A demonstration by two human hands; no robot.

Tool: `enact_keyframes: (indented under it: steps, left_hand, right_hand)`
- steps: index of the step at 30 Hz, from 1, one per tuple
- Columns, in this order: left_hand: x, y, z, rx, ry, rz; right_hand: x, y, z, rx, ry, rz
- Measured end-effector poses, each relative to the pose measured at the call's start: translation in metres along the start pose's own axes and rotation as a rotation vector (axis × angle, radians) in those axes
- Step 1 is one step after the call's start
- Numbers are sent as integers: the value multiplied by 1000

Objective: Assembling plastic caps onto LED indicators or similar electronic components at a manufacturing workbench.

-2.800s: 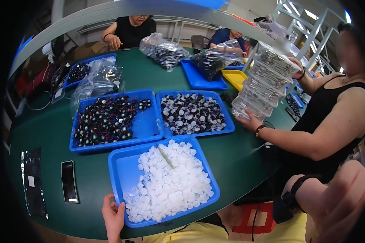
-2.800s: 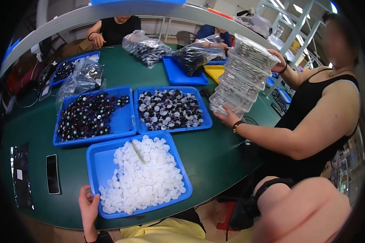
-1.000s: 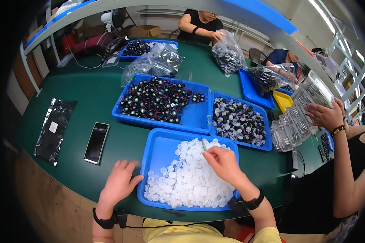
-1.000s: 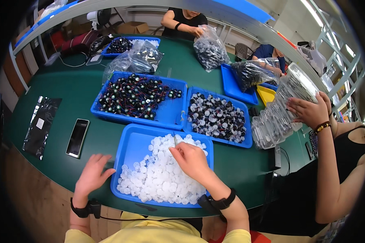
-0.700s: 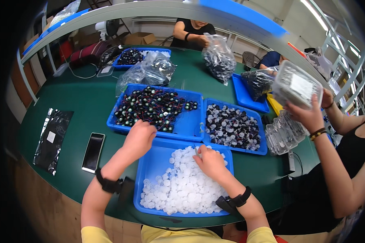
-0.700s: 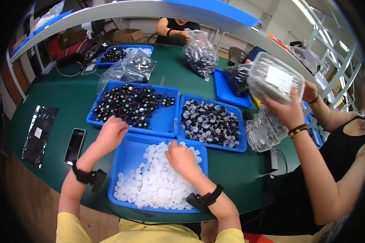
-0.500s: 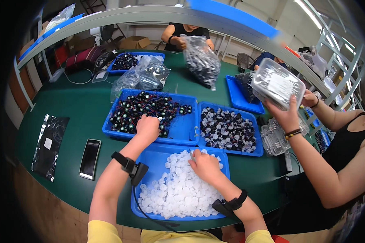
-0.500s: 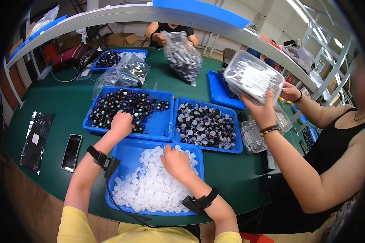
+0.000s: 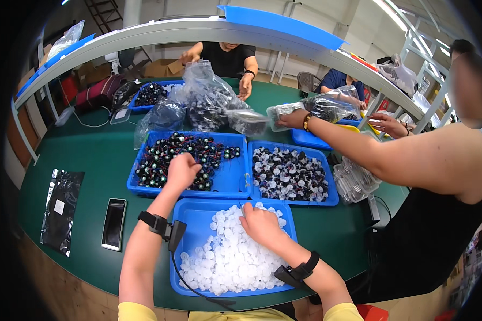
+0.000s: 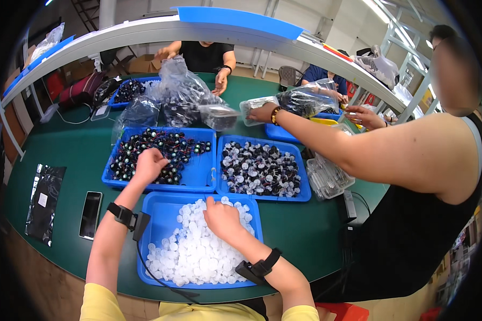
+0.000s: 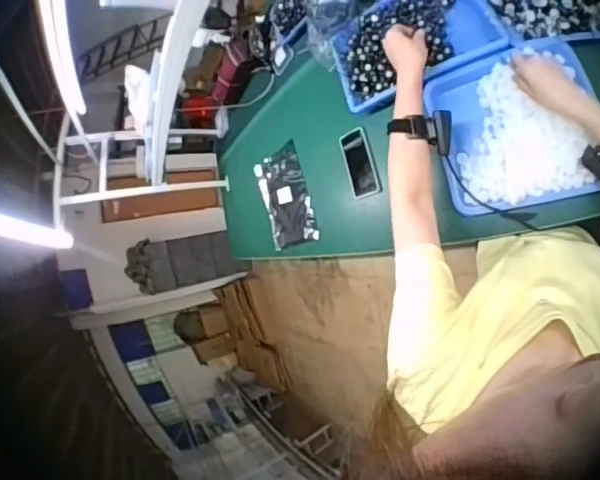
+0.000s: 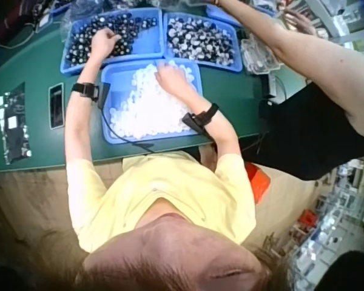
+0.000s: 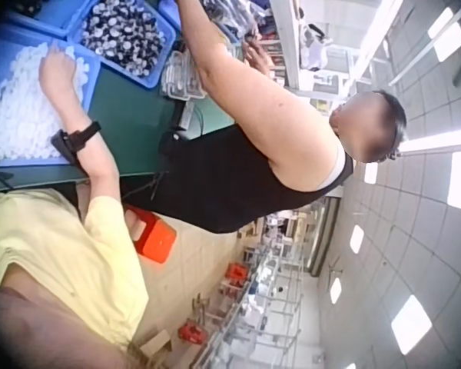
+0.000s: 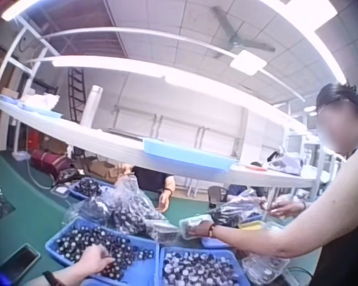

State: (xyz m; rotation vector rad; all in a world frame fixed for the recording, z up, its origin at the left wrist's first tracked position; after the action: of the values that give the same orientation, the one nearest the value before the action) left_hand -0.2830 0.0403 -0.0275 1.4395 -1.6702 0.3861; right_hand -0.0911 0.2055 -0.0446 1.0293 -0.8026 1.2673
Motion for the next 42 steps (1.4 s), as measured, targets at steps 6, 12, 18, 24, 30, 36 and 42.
enact_keyframes:
  steps: [6, 12, 18, 24, 30, 36, 42]
  left_hand:
    - [5, 7, 22, 250, -418, 35]
    - [31, 9, 20, 58, -493, -262]
    - [70, -5, 17, 235, -1418, 106]
    - [72, -38, 24, 184, -1748, 381]
    - [71, -101, 1, 115, -1557, 391]
    - [62, -168, -27, 392, -1597, 536]
    - [57, -214, -59, 439, -1600, 536]
  right_hand:
    - [0, 1, 2, 16, -27, 1]
    - [6, 11, 0, -35, -6, 82]
    - [7, 7, -1, -22, -70, 99]
    - [6, 10, 8, -25, -115, 121]
    - [3, 6, 7, 29, -181, 75]
    - [33, -14, 49, 196, -103, -188]
    - [59, -60, 103, 566, 255, -303]
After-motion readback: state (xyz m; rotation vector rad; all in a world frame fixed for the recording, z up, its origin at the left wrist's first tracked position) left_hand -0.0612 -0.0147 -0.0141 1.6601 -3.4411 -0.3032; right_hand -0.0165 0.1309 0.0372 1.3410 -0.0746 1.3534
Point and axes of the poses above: each hand's wrist, its own y-axis towards the middle knuckle, its own x-axis out of the back of the hand, z = x × y, the point moved 2 cm from there along y, towards the middle knuckle, and after that the axes turned 7 degrees about y, right-handed, at the moved point
